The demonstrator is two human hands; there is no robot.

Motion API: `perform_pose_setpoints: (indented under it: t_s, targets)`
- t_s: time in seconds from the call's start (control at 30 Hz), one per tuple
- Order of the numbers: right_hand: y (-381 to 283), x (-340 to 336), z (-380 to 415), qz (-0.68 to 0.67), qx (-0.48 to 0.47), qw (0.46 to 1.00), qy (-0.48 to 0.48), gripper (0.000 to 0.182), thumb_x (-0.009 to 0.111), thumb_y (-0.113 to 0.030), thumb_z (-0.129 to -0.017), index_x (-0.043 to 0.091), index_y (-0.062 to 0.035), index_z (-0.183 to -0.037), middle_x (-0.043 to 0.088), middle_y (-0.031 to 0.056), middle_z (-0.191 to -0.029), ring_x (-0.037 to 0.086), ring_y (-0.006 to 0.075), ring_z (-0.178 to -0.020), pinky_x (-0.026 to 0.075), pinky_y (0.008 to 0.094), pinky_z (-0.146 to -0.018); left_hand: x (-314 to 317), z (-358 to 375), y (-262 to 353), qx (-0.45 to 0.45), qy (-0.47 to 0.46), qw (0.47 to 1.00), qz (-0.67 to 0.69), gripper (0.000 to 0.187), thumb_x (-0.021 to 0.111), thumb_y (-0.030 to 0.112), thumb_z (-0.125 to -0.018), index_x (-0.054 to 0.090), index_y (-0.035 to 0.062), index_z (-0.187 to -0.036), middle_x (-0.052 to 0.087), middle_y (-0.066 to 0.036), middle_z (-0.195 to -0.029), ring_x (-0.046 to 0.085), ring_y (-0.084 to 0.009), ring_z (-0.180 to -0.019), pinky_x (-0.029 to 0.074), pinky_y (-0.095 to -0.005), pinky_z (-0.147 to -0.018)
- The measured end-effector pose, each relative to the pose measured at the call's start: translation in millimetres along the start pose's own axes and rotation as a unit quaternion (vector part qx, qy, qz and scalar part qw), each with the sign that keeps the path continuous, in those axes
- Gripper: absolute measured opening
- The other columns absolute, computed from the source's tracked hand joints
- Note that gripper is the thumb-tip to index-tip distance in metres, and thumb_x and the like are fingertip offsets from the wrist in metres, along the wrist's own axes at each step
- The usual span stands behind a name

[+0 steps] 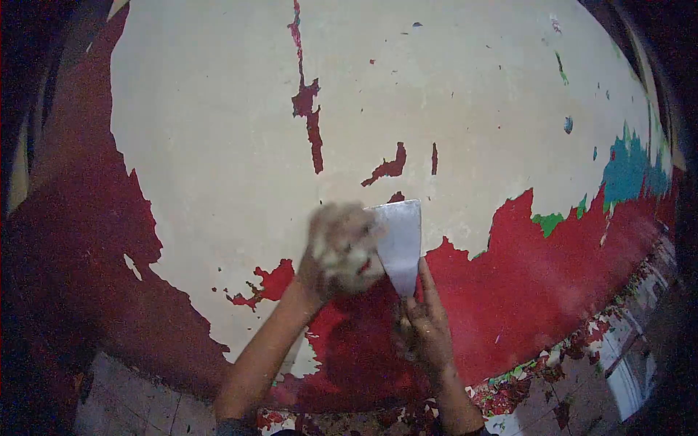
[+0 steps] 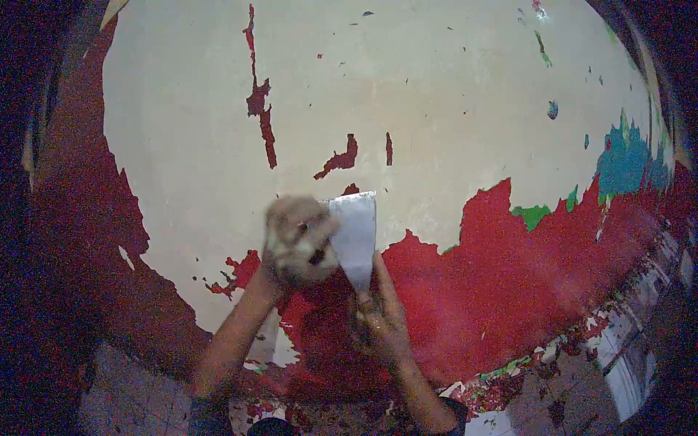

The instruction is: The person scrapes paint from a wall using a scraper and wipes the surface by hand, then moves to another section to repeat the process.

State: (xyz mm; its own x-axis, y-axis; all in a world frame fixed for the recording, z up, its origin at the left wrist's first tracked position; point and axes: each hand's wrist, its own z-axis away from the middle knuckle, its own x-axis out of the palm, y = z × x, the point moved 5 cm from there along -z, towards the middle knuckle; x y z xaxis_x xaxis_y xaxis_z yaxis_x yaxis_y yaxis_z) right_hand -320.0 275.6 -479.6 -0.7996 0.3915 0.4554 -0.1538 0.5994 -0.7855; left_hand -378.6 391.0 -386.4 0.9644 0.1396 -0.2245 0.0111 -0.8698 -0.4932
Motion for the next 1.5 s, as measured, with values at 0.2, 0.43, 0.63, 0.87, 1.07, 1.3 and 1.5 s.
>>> perform_pose_setpoints:
  t_s: [0.2,0.43,0.63,0.87,1.07,1.3,1.5]
  targets:
    - [10.1,-9.1,-8.4,0.007,-0.022,1.000,0.013,0.060,0.043,-0.009,-0.085,0.012,-0.0168,-0.136,0.045,0.0025,-0.068,0.038,0.0066,-0.044,0.035,0.0202,-0.037,13.1,-0.9,16.9,0.047,0.006,0.998,0.042,0.030,0.063,0.022,-0.061,0.059,0.0144,-0.090,0.056,-0.004,-0.101,0.053,-0.0241,-0.096,0.039,-0.0431,-0.083]
    - [26.2,-32.3,28.3,0.046,-0.002,0.998,0.049,0.063,0.044,-0.008,-0.084,0.011,-0.0155,-0.136,0.049,0.0042,-0.070,0.043,0.0086,-0.047,0.037,0.0210,-0.039,12.8,6.7,15.1,0.031,0.008,0.998,0.047,0.031,0.065,0.019,-0.057,0.058,0.0106,-0.087,0.058,-0.004,-0.093,0.054,-0.0245,-0.086,0.040,-0.0419,-0.077]
    - [30.5,-42.4,26.0,-0.017,-0.005,0.999,0.048,0.063,0.043,-0.010,-0.084,0.008,-0.0159,-0.136,0.049,0.0047,-0.069,0.042,0.0089,-0.043,0.036,0.0216,-0.035,24.2,19.1,12.1,0.049,-0.016,0.998,0.037,0.030,0.067,0.018,-0.055,0.059,0.0115,-0.083,0.057,-0.004,-0.089,0.053,-0.0236,-0.083,0.041,-0.0404,-0.072]
    - [22.8,-34.3,13.6,0.001,-0.032,0.999,0.023,0.064,0.043,-0.017,-0.085,0.005,-0.0163,-0.136,0.043,0.0016,-0.063,0.038,0.0063,-0.042,0.034,0.0197,-0.033,22.4,7.9,30.0,0.085,-0.010,0.996,0.017,0.029,0.069,0.027,-0.060,0.062,0.0116,-0.083,0.057,-0.002,-0.097,0.055,-0.0197,-0.090,0.043,-0.0369,-0.073]
    - [3.1,-36.2,13.2,0.057,-0.020,0.997,0.044,0.060,0.041,-0.013,-0.086,0.006,-0.0121,-0.136,0.041,-0.0002,-0.061,0.035,0.0052,-0.042,0.032,0.0194,-0.033,27.1,4.5,36.4,0.037,-0.011,0.999,0.014,0.028,0.069,0.024,-0.062,0.062,0.0099,-0.085,0.056,0.000,-0.095,0.054,-0.0176,-0.090,0.044,-0.0349,-0.069]
    - [-5.2,-34.0,13.3,0.080,-0.003,0.995,0.059,0.058,0.041,-0.015,-0.087,0.009,-0.0097,-0.136,0.039,-0.0019,-0.059,0.032,0.0043,-0.040,0.030,0.0183,-0.032,25.4,4.8,38.4,0.030,-0.016,0.999,-0.023,0.033,0.068,0.029,-0.062,0.062,0.0116,-0.089,0.056,0.001,-0.098,0.054,-0.0159,-0.091,0.044,-0.0338,-0.071]
    - [-15.8,-21.4,1.6,0.088,-0.026,0.995,0.042,0.058,0.041,-0.016,-0.088,0.010,-0.0107,-0.136,0.037,-0.0032,-0.057,0.032,0.0037,-0.040,0.030,0.0178,-0.032,24.2,-0.4,26.3,-0.002,-0.014,0.998,-0.055,0.031,0.067,0.027,-0.064,0.061,0.0153,-0.092,0.056,0.002,-0.102,0.055,-0.0167,-0.093,0.042,-0.0357,-0.075]
